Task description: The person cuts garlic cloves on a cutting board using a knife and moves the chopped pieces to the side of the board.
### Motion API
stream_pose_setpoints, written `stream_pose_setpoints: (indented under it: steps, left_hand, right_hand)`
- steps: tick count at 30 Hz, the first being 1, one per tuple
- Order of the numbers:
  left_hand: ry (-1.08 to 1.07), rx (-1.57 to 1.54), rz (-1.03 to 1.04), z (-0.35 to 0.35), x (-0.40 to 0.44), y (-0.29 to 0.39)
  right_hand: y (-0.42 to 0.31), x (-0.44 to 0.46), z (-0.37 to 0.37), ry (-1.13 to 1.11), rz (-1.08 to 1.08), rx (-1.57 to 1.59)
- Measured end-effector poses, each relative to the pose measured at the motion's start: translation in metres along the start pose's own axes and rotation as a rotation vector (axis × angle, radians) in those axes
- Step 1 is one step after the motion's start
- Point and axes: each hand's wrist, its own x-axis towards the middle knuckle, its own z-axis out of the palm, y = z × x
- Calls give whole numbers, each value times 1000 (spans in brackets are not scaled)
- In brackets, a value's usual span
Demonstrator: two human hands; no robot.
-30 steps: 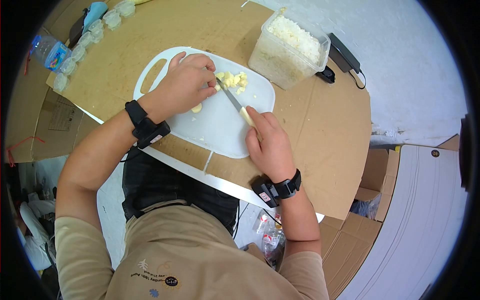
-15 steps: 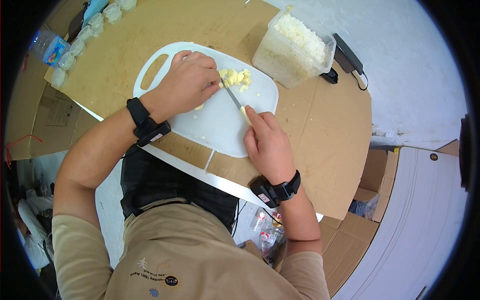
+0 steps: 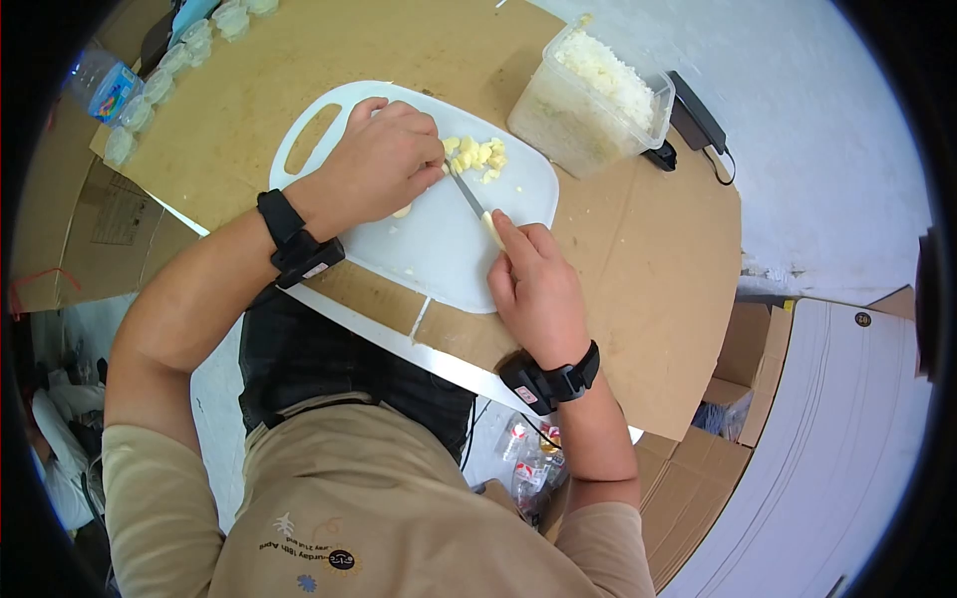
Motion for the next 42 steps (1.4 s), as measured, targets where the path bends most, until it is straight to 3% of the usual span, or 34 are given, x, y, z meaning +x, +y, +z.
stream_pose_setpoints:
  steps: [42]
  left_hand:
    - [38,-9,0,2,-8,1]
  right_hand:
    - [-2,-2,-1,21,-5,80]
